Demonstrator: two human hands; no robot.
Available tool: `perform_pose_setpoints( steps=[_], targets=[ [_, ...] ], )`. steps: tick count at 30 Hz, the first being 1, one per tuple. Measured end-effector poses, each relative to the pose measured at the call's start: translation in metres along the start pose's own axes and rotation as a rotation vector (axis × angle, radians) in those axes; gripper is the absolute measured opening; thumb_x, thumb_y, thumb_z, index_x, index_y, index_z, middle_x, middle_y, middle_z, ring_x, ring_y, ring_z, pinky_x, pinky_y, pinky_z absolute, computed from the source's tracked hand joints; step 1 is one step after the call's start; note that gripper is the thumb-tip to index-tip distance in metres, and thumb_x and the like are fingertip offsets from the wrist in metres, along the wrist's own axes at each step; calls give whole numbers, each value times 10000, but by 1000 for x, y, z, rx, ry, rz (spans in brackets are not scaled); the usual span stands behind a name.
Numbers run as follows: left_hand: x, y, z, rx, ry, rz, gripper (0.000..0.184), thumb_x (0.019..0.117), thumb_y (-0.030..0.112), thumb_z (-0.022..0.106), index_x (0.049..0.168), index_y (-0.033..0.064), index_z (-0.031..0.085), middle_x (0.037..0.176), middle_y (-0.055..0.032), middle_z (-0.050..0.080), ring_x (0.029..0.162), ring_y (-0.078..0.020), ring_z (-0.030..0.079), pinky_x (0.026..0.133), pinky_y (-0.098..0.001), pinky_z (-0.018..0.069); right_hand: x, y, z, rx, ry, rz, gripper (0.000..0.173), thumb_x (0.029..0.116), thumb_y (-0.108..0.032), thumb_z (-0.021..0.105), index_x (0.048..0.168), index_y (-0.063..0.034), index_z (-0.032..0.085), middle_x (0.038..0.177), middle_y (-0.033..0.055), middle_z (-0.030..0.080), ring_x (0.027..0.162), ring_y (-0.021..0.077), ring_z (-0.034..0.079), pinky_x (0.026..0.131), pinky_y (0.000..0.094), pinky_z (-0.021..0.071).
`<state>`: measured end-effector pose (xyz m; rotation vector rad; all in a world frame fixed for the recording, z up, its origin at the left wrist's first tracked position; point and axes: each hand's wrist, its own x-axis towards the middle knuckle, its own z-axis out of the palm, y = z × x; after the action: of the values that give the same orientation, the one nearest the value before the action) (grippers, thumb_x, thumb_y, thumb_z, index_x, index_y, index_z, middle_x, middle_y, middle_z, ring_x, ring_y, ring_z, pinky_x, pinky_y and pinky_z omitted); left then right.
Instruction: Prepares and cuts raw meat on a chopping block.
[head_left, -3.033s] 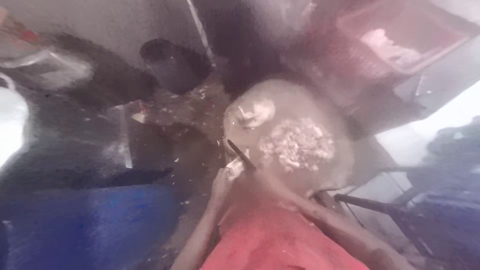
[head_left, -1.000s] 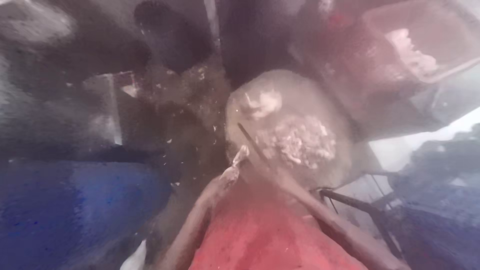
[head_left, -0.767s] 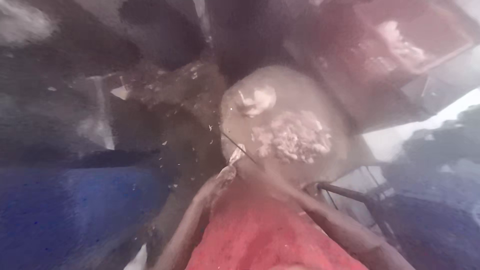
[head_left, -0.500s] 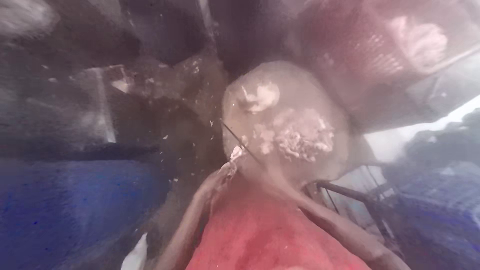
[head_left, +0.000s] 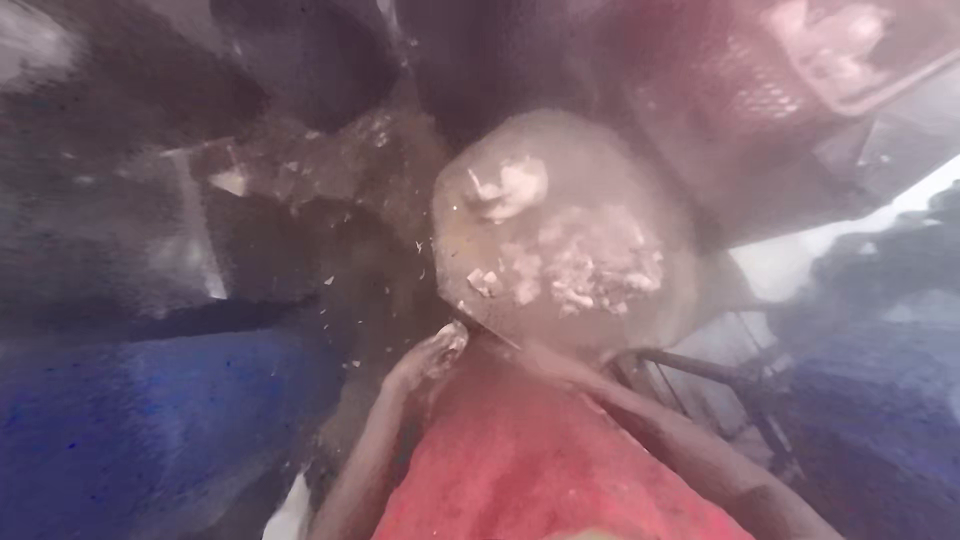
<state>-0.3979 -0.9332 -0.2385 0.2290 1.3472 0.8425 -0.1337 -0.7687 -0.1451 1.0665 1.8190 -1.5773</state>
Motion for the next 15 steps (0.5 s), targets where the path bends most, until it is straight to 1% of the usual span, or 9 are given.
perform_pose_setpoints(
  steps=[2, 4, 6, 7, 9, 11, 12, 13, 15],
  targets=[
    [-20, 32, 19, 230, 172, 78, 453, 1021, 363, 619, 1384, 95, 572, 1049, -95, 697, 814, -166, 661, 708, -352, 570, 5, 28, -12, 122, -37, 67, 632, 1023, -609, 469, 1248, -30, 584, 936, 108, 624, 770, 196, 612, 734, 425, 547],
    [-51, 65, 58, 614, 412, 192, 487, 975, 402, 678, 1360, 109, 616, 1188, -109, 689, 997, -208, 688, 881, -433, 580, -1, 42, -18, 264, 74, 95, 563, 1030, -577, 488, 1138, -36, 599, 809, 44, 573, 641, 136, 559, 609, 340, 520],
    [-55, 77, 87, 945, 492, 290, 527, 986, 479, 617, 1403, 155, 613, 1363, -120, 601, 1177, -247, 640, 1000, -458, 546, -5, 38, -29, 243, 275, 78, 524, 1052, -527, 474, 1140, -25, 598, 811, 66, 585, 664, 159, 580, 629, 367, 532],
    [-45, 75, 95, 1022, 479, 322, 527, 1004, 467, 582, 1427, 154, 595, 1401, -144, 573, 1212, -272, 624, 1018, -465, 536, -7, 27, -37, 179, 356, 67, 521, 1065, -491, 459, 1196, -7, 603, 909, 130, 637, 783, 223, 635, 746, 441, 554],
    [-15, 63, 99, 1041, 417, 346, 459, 1032, 386, 537, 1430, 166, 599, 1444, -159, 544, 1222, -276, 626, 1020, -458, 538, -20, -4, -47, 110, 453, -7, 462, 1098, -378, 407, 1310, 1, 564, 1021, 177, 657, 904, 277, 663, 852, 483, 551],
    [2, 61, 98, 969, 403, 382, 404, 1046, 319, 515, 1404, 166, 624, 1454, -146, 551, 1229, -256, 630, 1039, -437, 530, -43, -36, -58, 156, 507, -185, 469, 1113, -373, 334, 1332, -21, 553, 924, 115, 633, 778, 216, 636, 752, 411, 566],
    [4, 62, 96, 906, 410, 388, 373, 1045, 289, 524, 1365, 140, 645, 1418, -128, 587, 1218, -231, 634, 1051, -413, 522, -55, -52, -59, 223, 528, -321, 477, 1105, -391, 309, 1288, -28, 558, 822, 60, 586, 666, 167, 579, 649, 364, 538],
    [3, 61, 93, 815, 415, 391, 348, 1047, 263, 535, 1332, 102, 654, 1347, -125, 632, 1159, -217, 654, 1026, -402, 529, -70, -66, -58, 306, 529, -461, 537, 1092, -441, 309, 1342, -22, 536, 801, 18, 570, 635, 119, 546, 615, 324, 523],
    [3, 56, 84, 602, 460, 407, 317, 1045, 223, 551, 1288, 43, 645, 1151, -116, 712, 953, -185, 713, 871, -379, 597, -92, -94, -50, 381, 553, -662, 704, 1043, -612, 359, 1355, 0, 514, 865, -29, 612, 705, 25, 578, 659, 242, 542]
  ],
)
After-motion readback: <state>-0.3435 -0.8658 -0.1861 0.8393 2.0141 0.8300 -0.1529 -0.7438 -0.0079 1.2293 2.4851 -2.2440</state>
